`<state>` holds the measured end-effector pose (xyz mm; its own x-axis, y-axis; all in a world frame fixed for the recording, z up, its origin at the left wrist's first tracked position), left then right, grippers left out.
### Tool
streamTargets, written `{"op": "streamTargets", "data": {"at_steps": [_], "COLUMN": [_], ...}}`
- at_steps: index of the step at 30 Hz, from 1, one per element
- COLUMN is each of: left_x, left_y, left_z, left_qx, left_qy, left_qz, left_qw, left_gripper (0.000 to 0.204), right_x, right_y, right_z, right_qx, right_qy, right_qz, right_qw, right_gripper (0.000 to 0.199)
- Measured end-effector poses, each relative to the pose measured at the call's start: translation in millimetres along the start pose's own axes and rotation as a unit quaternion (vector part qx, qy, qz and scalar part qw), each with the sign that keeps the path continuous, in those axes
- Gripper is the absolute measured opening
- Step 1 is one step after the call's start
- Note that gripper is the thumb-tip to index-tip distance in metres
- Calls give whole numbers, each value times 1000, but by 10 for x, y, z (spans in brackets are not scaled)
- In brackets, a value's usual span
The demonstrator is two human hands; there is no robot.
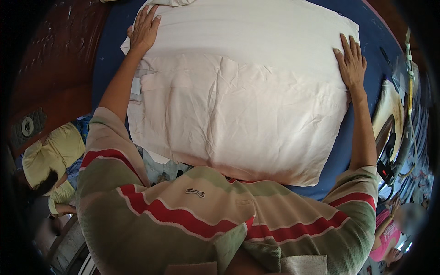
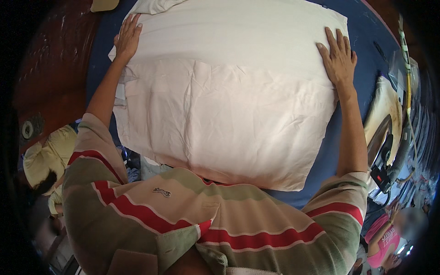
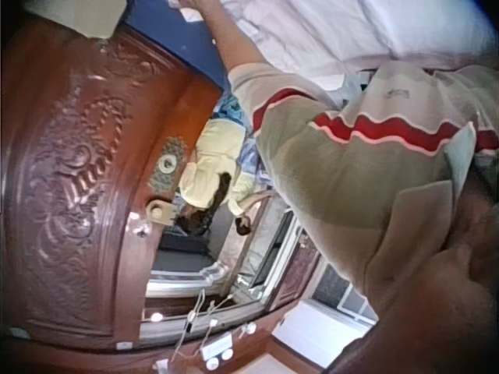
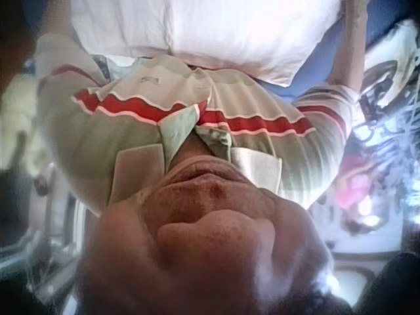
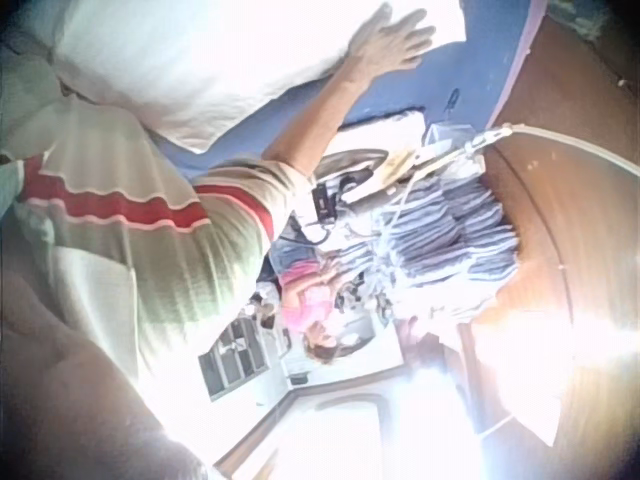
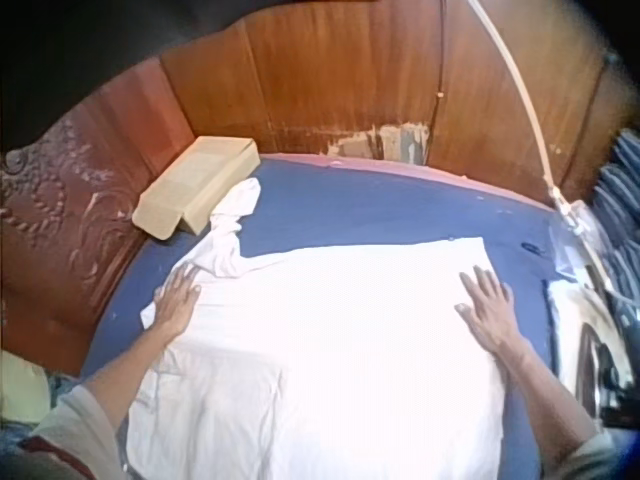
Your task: The person irons a light-colored shirt on a padded board using a steam iron.
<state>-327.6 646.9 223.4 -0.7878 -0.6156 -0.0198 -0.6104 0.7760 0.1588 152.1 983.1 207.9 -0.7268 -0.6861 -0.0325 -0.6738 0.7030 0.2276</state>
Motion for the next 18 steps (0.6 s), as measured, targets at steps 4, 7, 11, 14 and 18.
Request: {"op": "streamTargets", "data": {"at_steps": [4,7,11,14,18], "left_x": [235,373,-492,-672,-733], "left_y": [177,286,-208,-1170,-1319], "left_z": [35,103,-441,-434,-358], "left_qx": [-2,-7,-148,8,32], "left_qy": [52,180,-3,-19,61], "left_qz": [7,-23,29,117,117], "left_qw": [999,983,989,993,991], "left_gripper": [52,53,52,56,55], "right_x": [-150,-144,227,644,508], "right_y": [-18,43,-358,-1134,-1348], "right_z": [1,55,-507,-527,-547], "right_qx": [0,15,-40,-54,7], "right_qy": [-18,-19,-29,46,18], "right_qz": [0,-13,-7,-55,-25], "right_qw": [1000,1000,999,996,1000], "right_gripper": [63,62,59,59,57]}}
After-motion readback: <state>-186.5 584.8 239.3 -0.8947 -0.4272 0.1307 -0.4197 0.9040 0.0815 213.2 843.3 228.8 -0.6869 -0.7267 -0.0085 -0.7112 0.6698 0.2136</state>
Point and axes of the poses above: each hand's wrist, its own y-axis towards the middle knuckle, its own z-axis out of the palm, x = y × z, the point moved 4 cm from there along y, towards the middle knuckle
